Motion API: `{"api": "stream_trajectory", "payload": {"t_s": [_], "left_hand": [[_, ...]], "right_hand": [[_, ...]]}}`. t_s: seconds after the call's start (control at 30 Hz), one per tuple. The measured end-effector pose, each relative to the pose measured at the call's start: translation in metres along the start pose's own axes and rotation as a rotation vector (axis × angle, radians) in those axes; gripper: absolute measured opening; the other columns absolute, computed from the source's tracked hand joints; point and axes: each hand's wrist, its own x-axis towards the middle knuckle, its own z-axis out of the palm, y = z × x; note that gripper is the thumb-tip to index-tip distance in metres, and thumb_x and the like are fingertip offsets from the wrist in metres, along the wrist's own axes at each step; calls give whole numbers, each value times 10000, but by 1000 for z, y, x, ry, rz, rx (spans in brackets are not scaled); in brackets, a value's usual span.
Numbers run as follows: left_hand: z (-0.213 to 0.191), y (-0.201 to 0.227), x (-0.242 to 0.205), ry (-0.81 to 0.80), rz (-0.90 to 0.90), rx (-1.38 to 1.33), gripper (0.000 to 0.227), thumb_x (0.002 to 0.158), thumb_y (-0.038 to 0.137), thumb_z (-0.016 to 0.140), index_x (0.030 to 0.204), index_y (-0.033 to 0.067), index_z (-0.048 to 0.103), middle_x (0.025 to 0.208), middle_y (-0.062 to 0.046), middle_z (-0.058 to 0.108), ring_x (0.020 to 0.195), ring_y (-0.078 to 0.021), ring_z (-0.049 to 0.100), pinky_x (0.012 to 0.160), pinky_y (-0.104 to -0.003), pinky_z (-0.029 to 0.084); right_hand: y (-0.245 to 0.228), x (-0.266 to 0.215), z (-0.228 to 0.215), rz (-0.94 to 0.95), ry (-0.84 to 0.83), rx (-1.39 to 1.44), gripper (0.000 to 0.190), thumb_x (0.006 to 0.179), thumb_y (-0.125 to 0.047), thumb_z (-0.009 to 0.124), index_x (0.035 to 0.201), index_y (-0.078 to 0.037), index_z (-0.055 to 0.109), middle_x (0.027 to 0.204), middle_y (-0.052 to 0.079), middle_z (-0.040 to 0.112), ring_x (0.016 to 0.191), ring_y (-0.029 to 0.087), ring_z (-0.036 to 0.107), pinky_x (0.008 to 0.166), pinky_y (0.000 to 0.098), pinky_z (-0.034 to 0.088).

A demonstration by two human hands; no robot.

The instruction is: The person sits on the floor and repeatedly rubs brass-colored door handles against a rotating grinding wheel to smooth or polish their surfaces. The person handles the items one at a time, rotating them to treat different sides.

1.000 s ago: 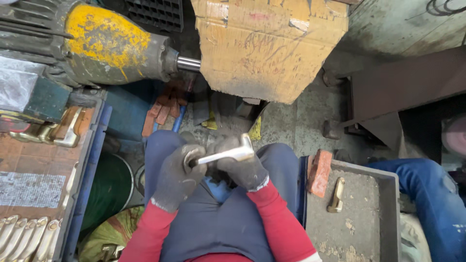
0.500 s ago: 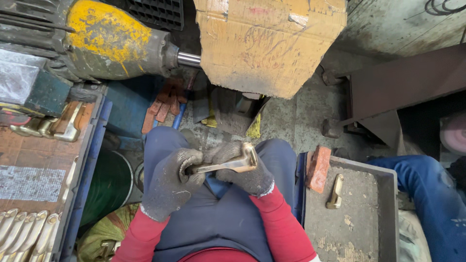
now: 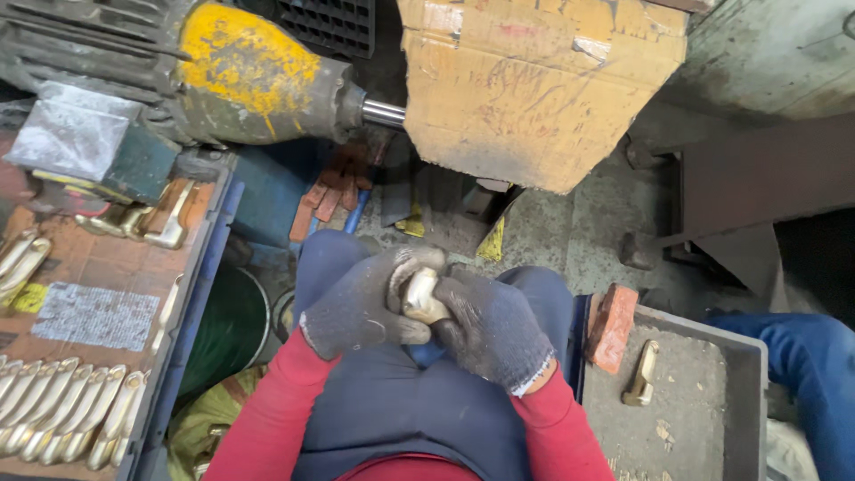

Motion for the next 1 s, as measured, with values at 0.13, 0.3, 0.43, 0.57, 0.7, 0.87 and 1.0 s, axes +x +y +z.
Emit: {"api": "stream_trajectory", "payload": {"t_s": [0.13, 0.3, 0.43, 0.57, 0.7, 0.87, 1.0], "left_hand": [[-9, -22, 8, 2, 161, 23, 830, 603, -24, 926, 1359, 7, 587, 1342, -69, 610, 1252, -182, 582, 1071, -335, 492], [-27, -49, 31, 125, 110, -211, 844, 601, -100, 863, 1377, 43, 565, 1214, -50, 582, 1114, -156, 596, 925, -319, 539], [-34, -66, 55, 246, 63, -212, 816, 647, -131, 821, 1385, 63, 531, 1164, -32, 566, 1053, -132, 593, 868, -297, 557], [-26, -84, 73, 432, -267, 76, 697, 716, -74, 816, 1341, 83, 551, 1057, -81, 685, 813, -207, 626, 695, -319, 523], [-13, -98, 99, 552, -90, 9, 602, 716, -84, 812, 1214, 27, 493, 1091, -77, 612, 967, -140, 642, 827, -279, 564], [-1, -107, 115, 567, 92, 93, 498, 801, -16, 801, 1194, 7, 496, 1132, -86, 619, 998, -131, 618, 864, -273, 543], [7, -104, 126, 696, -141, 264, 476, 781, 58, 845, 1127, -3, 523, 960, -77, 636, 831, -146, 618, 731, -300, 548]], "right_hand": [[19, -1, -4, -14, 1, 102, 338, 802, -182, 763, 1126, -117, 692, 979, 116, 712, 870, 321, 710, 758, 411, 564], [81, 2, 8, 72, -18, 518, 298, 860, -100, 715, 1148, -37, 671, 1031, 67, 706, 885, 180, 679, 782, 354, 574], [123, -2, 57, 381, 222, 940, 203, 948, -74, 605, 1123, 11, 661, 907, 96, 691, 803, 143, 654, 748, 315, 566], [166, 22, 115, 450, 332, 1648, 129, 1028, -18, 541, 1138, 31, 587, 911, 90, 613, 788, 152, 616, 733, 313, 570], [200, 45, 143, 763, 374, 1763, 161, 962, -28, 504, 1070, 12, 616, 834, 110, 645, 660, 153, 603, 593, 308, 558], [227, 61, 173, 899, 530, 1647, 187, 978, -85, 498, 928, 30, 637, 729, 106, 614, 564, 169, 576, 486, 297, 494], [253, 60, 208, 900, 695, 1610, 142, 998, -98, 526, 946, -25, 637, 789, 99, 655, 608, 177, 604, 518, 299, 496]]}}
